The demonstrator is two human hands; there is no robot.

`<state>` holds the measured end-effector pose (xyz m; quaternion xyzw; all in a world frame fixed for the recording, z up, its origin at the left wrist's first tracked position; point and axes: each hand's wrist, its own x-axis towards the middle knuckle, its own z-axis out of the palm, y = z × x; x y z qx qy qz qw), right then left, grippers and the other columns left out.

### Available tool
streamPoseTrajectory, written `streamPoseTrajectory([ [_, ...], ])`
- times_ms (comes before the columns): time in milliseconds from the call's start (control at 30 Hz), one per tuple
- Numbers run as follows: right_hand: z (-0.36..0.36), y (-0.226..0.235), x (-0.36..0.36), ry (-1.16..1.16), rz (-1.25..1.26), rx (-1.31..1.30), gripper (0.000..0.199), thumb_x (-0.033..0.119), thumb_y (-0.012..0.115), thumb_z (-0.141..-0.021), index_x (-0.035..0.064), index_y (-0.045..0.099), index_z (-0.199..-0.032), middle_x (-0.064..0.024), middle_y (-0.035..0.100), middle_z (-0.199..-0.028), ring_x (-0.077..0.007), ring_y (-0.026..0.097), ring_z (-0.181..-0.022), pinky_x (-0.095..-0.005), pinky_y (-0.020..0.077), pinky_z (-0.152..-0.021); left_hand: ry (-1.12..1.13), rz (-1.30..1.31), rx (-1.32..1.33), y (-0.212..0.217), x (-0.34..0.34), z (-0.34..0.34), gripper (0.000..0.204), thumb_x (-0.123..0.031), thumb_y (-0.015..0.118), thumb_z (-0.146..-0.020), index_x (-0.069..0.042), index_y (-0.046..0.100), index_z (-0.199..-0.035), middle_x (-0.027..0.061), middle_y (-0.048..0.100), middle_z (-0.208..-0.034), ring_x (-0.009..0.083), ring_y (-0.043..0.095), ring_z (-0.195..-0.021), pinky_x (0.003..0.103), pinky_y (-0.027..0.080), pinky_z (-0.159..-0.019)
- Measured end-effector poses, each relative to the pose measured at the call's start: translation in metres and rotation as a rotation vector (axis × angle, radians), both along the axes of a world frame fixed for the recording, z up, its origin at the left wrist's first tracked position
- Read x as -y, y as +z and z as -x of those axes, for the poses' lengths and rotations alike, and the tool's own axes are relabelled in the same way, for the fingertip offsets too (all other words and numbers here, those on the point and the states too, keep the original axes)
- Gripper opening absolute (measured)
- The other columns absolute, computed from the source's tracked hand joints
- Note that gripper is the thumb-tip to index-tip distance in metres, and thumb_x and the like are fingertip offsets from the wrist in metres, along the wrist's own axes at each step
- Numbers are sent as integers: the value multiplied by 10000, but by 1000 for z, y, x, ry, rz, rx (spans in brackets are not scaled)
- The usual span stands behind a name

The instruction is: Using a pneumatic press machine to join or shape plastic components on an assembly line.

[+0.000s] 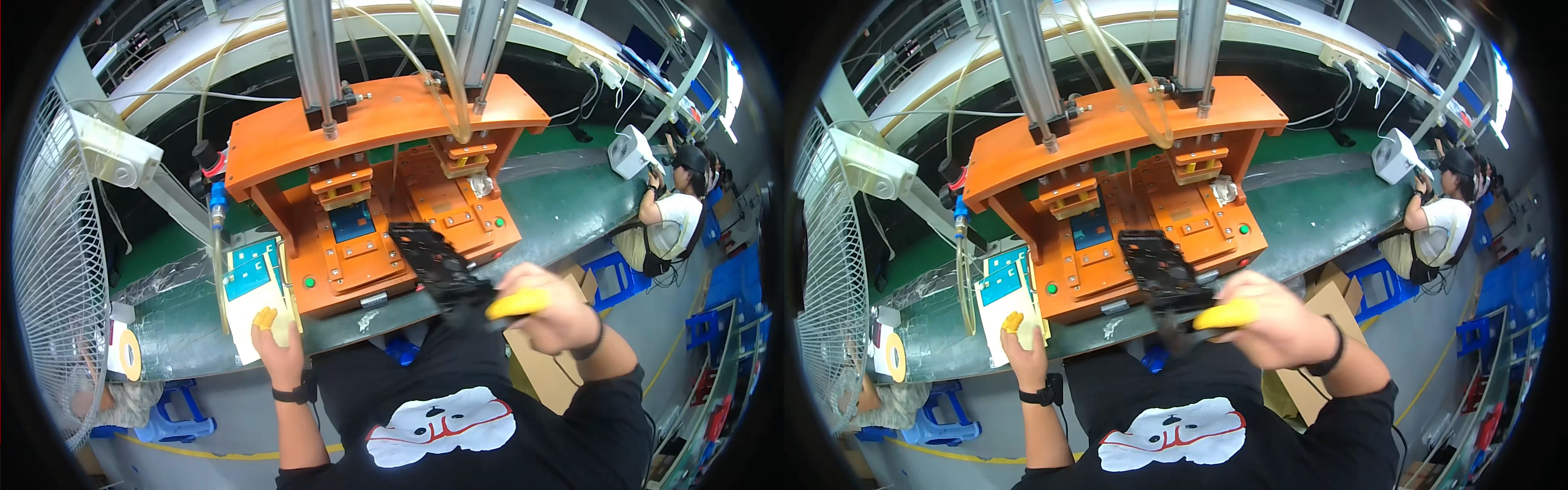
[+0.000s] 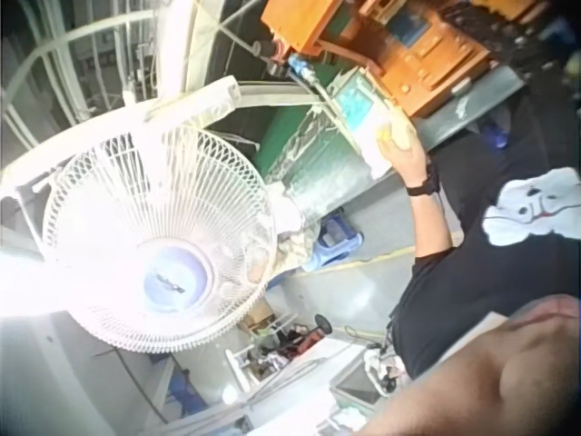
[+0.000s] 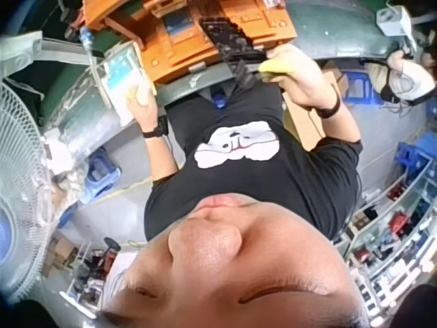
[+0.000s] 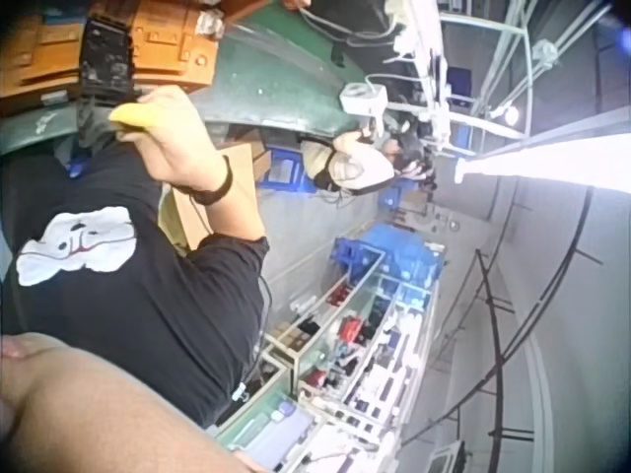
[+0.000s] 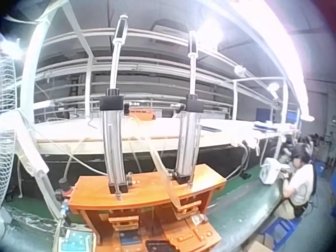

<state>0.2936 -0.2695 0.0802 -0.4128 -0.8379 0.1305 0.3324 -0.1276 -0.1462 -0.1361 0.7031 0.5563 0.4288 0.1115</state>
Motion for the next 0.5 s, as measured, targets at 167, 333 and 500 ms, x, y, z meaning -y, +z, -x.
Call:
streamPoseTrajectory([
  [167,62,-44,-77,158,-291,159,352,17,661,-790,51,706,-1137,-72,614,-821,-294,634,-854,-410,503,-878,-30,58,-333,-16,16,29,579,-102,808,-778,-9,601,-1311,214,551,-1437,472,433,-1397,545,339,-1169],
  [333,87,-64,-132,102,-340,268,274,52,680,-797,37,703,-1070,-81,636,-808,-289,633,-861,-406,497,-871,-54,81,-262,-12,9,45,309,-23,673,-887,11,674,-1194,216,658,-1258,443,576,-1234,507,444,-1052],
  [500,95,-68,-151,4,-243,285,325,100,691,-810,30,684,-1127,-153,671,-1074,-373,615,-1081,-464,481,-987,119,256,104,6,3,45,221,-101,630,-1005,55,722,-1132,207,743,-991,308,705,-883,389,534,-804],
])
